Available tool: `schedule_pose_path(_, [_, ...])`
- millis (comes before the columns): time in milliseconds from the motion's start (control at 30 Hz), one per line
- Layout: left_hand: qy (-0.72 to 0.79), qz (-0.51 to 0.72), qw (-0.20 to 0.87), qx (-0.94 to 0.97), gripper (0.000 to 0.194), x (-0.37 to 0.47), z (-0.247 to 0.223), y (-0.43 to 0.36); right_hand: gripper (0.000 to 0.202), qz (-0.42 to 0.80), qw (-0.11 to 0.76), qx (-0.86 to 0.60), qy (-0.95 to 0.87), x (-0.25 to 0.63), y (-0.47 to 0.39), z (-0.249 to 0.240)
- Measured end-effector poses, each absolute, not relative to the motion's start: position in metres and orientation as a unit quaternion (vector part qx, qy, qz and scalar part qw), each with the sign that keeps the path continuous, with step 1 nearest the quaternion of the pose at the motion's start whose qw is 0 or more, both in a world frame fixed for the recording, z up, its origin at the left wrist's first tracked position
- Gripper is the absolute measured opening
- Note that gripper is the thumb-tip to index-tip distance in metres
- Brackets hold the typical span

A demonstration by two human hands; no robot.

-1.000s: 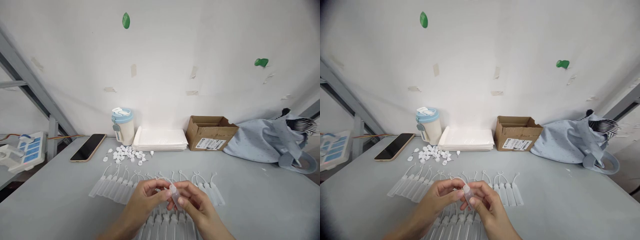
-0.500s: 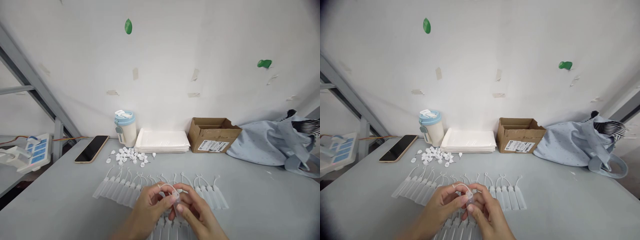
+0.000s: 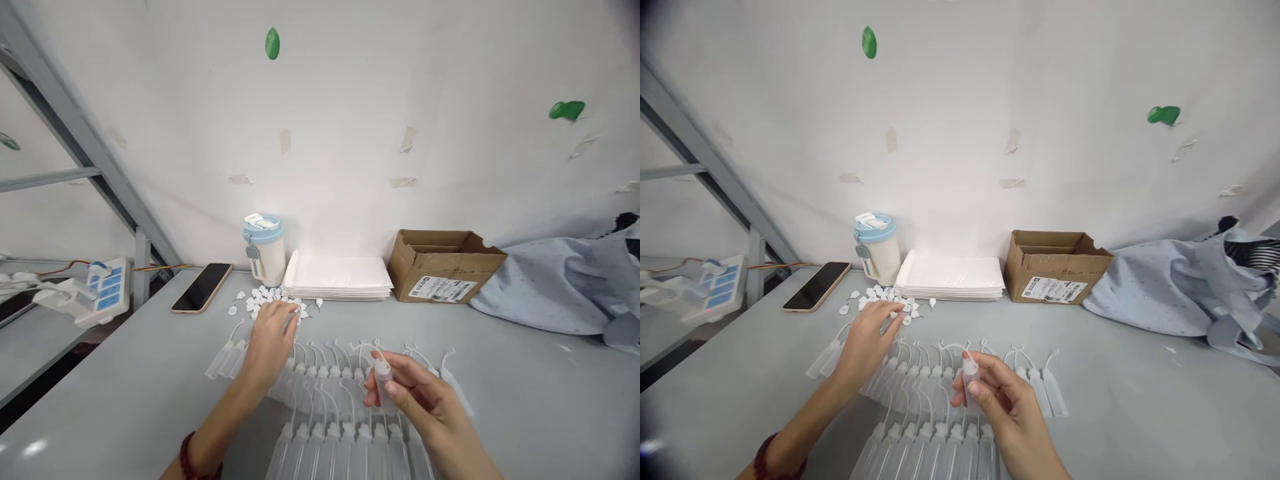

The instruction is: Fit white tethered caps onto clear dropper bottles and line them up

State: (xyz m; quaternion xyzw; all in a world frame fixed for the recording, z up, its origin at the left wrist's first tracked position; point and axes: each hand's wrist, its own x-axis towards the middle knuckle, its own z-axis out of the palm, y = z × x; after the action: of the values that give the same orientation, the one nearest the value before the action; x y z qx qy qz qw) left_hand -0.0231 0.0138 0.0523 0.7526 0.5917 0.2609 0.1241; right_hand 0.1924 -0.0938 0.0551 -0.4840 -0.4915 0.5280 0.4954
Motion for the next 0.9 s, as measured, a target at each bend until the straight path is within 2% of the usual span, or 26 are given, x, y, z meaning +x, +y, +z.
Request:
schedule_pose_path(333, [0.610,0.170,0.101,0.767,0.017,-0.017,0.033,0.032,0.027,0.503,0.479,-0.513,-0.504,0.187,-0.087,0.043])
schedule_pose_path(600, [0.638,0.246,0.168,0.710,0.016,-0.021,0.056,0.025,0.027,0.496,0.478,-0.517,-0.509,0.190,-0.087,0.051])
schedule_pose_path(700, [0.579,0.275,0.304,0.704,0.016,-0.017,0.067,0.006,0.025,0.512,0.477,-0.511,-0.499,0.188,-0.088,0.055])
schedule_pose_path(767, [0.471,0.284,0.528,0.647,0.019,-0.011,0.070,-0.008,0.025,0.519,0.477,-0.506,-0.497,0.187,-0.088,0.056])
schedule_pose_path(800, [0.428,0.276,0.602,0.615,0.021,-0.008,0.071,-0.014,0.025,0.522,0.476,-0.503,-0.497,0.186,-0.088,0.056])
schedule_pose_path(833, [0.398,0.273,0.651,0.585,0.022,-0.004,0.070,-0.020,0.025,0.525,0.476,-0.501,-0.497,0.186,-0.088,0.057])
schedule_pose_path(900, [0.386,0.287,0.678,0.555,0.023,0.004,0.067,-0.030,0.024,0.532,0.475,-0.496,-0.496,0.185,-0.088,0.057])
